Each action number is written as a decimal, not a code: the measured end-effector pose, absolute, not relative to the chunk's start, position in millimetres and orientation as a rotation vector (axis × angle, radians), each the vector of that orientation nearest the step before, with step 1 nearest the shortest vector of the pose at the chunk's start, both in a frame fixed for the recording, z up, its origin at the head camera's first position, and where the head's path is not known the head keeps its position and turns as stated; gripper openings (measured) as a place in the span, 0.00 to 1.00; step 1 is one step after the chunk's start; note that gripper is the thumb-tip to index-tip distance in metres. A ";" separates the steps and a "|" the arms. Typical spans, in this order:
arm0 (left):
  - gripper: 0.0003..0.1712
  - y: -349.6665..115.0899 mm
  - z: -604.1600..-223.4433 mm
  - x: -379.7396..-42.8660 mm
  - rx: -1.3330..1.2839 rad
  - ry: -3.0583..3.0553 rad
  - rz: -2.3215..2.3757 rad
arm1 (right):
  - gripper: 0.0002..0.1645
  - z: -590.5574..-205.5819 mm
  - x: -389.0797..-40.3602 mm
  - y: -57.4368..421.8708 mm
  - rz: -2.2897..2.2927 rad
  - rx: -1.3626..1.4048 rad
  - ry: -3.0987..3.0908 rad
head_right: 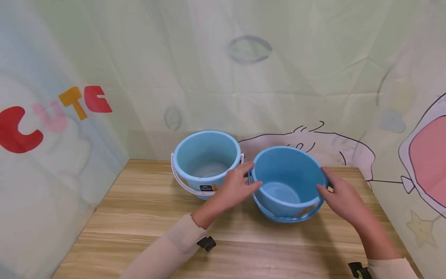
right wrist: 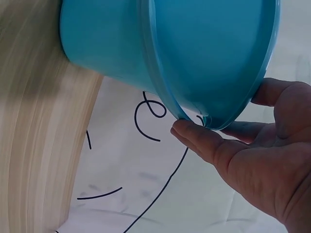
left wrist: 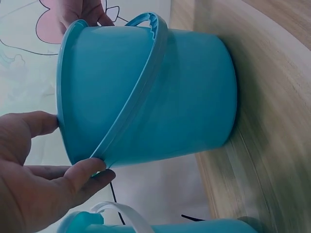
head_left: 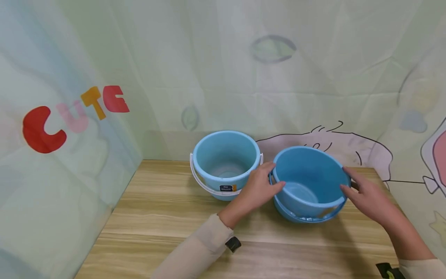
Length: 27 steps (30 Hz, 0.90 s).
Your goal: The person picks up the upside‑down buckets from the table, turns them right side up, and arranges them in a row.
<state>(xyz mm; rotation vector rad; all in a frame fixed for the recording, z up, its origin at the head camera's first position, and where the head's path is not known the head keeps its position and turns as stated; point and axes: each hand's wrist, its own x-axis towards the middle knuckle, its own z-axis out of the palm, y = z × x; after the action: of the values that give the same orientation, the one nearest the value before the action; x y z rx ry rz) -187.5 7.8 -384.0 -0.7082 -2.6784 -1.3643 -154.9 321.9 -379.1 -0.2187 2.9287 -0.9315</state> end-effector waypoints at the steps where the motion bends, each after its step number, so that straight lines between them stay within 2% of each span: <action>1: 0.32 8.1 -384.0 -188.5 -0.705 -2.675 -1.370 | 0.43 -379.0 -156.3 321.6 -0.930 -0.212 2.927; 16: 0.36 16.8 -385.5 -207.9 -0.593 -2.694 -1.478 | 0.44 -376.0 -174.8 322.6 -0.888 -0.191 2.926; 27: 0.32 26.5 -381.6 -215.0 -0.536 -2.711 -1.419 | 0.43 -372.6 -188.8 323.5 -0.896 -0.187 2.909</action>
<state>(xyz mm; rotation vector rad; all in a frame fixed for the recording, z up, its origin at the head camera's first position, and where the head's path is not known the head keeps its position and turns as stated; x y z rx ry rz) -215.0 26.5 -381.6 -0.5358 -2.7107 -1.4195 -188.8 323.5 -372.6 -0.1873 2.9086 -0.8958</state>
